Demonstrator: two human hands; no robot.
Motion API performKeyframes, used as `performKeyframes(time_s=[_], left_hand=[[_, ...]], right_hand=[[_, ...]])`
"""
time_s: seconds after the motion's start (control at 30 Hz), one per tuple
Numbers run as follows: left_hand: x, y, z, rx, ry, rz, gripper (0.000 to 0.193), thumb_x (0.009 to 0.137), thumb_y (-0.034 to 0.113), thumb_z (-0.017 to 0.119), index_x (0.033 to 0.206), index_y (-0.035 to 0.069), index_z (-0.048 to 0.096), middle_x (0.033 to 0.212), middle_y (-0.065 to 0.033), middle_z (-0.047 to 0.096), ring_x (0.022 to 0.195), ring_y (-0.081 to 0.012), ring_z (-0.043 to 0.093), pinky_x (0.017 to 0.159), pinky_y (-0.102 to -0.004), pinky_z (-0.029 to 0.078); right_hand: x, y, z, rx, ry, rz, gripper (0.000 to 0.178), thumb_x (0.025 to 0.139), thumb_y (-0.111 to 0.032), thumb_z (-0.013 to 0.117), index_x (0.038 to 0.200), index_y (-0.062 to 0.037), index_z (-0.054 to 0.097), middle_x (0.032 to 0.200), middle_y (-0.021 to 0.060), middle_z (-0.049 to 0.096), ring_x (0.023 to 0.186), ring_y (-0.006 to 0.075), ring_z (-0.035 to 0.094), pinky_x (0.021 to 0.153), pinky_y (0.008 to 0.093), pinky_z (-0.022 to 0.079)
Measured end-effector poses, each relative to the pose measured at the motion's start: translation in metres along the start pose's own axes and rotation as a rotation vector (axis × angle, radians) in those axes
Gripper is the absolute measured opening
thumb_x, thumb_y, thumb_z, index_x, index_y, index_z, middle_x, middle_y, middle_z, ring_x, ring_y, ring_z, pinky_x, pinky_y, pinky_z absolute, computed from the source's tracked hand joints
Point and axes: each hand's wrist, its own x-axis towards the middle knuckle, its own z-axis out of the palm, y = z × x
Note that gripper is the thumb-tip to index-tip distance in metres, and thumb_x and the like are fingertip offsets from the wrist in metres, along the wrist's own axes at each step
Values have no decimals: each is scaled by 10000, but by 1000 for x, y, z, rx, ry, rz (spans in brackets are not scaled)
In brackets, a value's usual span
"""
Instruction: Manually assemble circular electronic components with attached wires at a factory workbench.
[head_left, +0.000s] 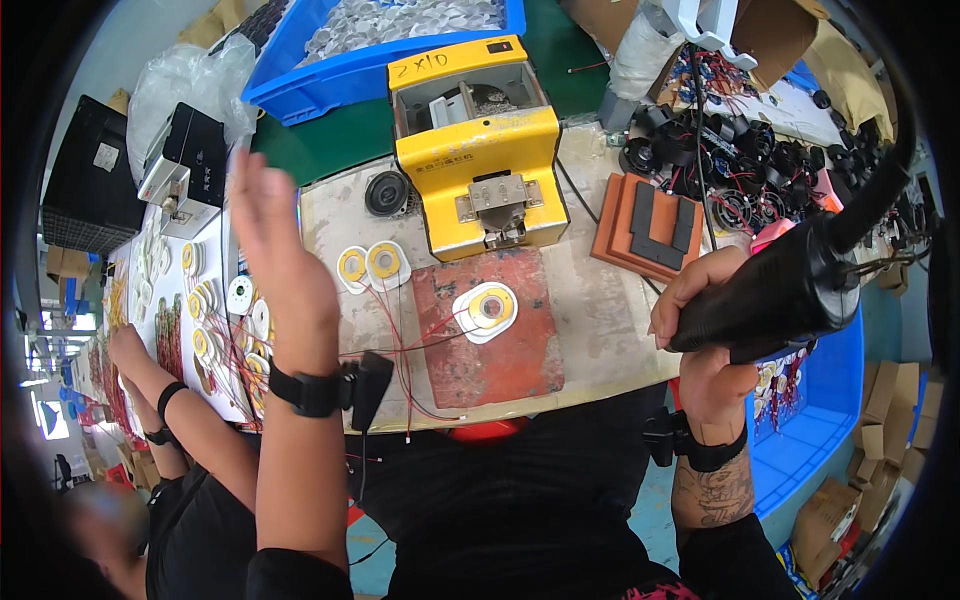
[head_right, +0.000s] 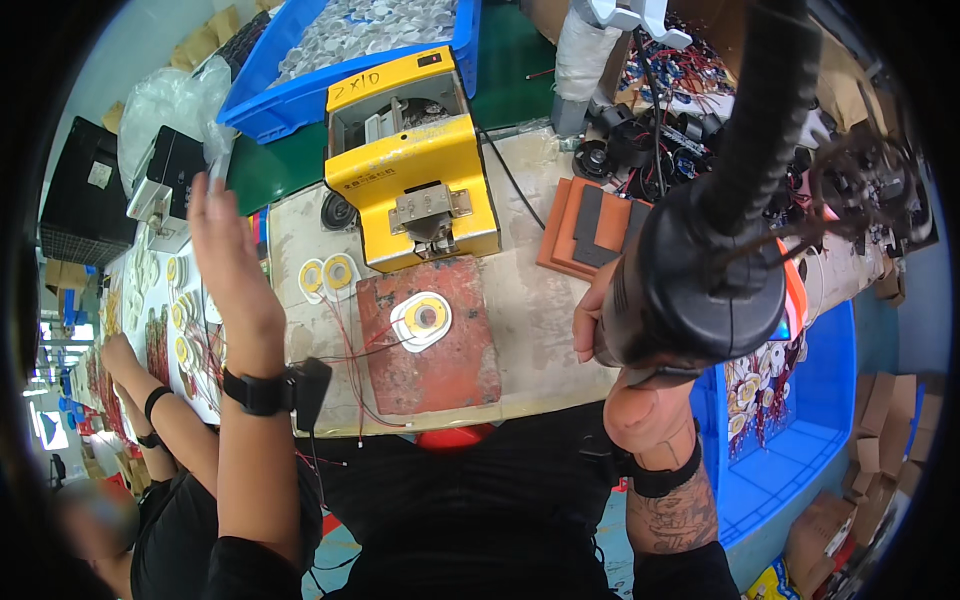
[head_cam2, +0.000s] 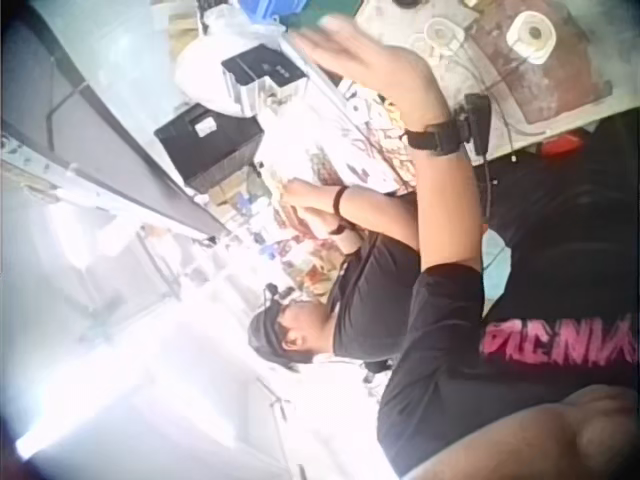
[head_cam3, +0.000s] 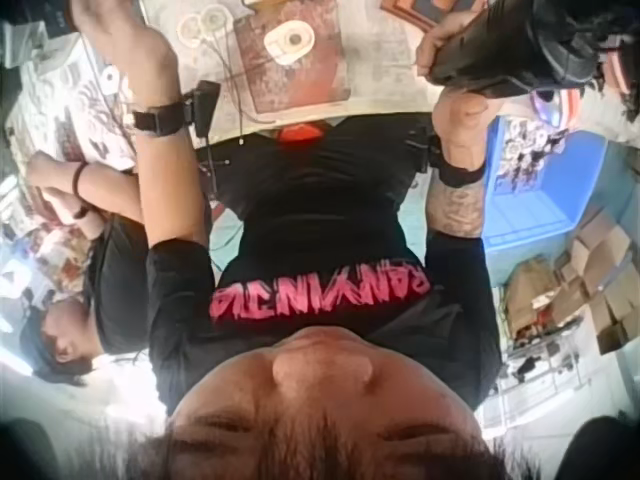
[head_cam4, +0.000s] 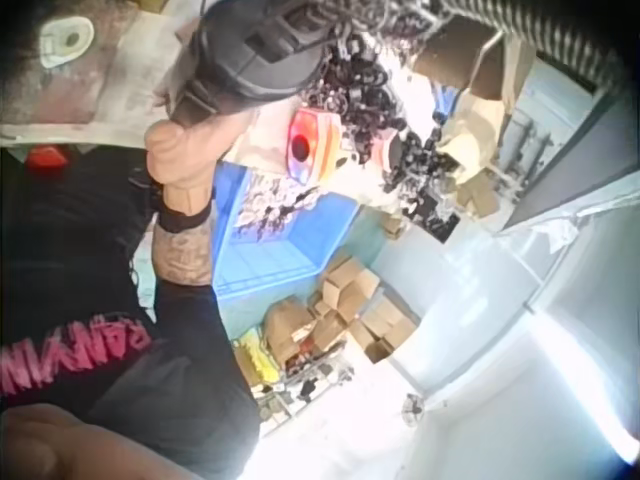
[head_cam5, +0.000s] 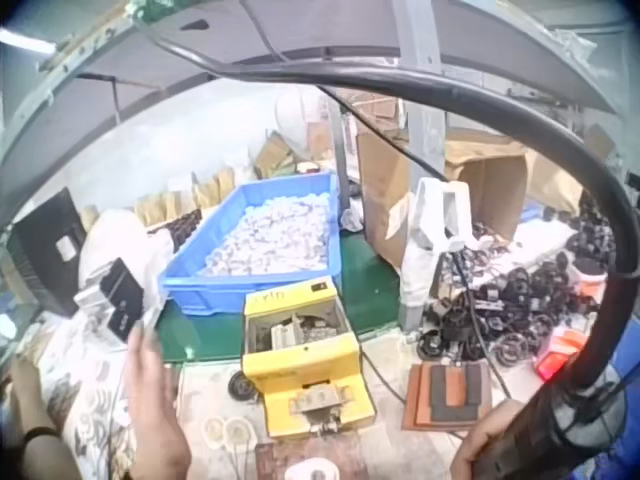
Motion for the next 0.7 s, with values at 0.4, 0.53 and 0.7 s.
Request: performKeyframes(time_s=[0.4, 0.53, 0.7], left_hand=[[12, -7, 38, -181, -247, -188, 799, 1035, 355, 639, 1621, -17, 243, 1660, -250, 301, 1540, -325, 311, 1249, -395, 229], [-19, 0, 7, 74, -197, -6, 665, 1012, 268, 679, 1558, 21, 388, 1573, -207, 452, 1485, -310, 411, 1210, -461, 319], [-77, 14, -10, 517, -342, 569, 369, 798, 25, 794, 1151, 10, 686, 1146, -144, 686, 1136, -329, 630, 1042, -465, 474]], right_hand=[[4, -3, 19, 79, 30, -7, 1077, 639, -1013, 543, 1059, -22, 502, 782, 29, 526, 662, 121, 528, 582, 258, 412], [11, -1, 32, 33, 50, -18, 1103, 636, -1060, 431, 1054, -39, 449, 738, 42, 522, 620, 131, 525, 576, 262, 433], [21, 6, 29, -18, 43, -120, 1019, 727, -995, 497, 1095, -46, 452, 751, 38, 551, 635, 127, 547, 585, 267, 444]])
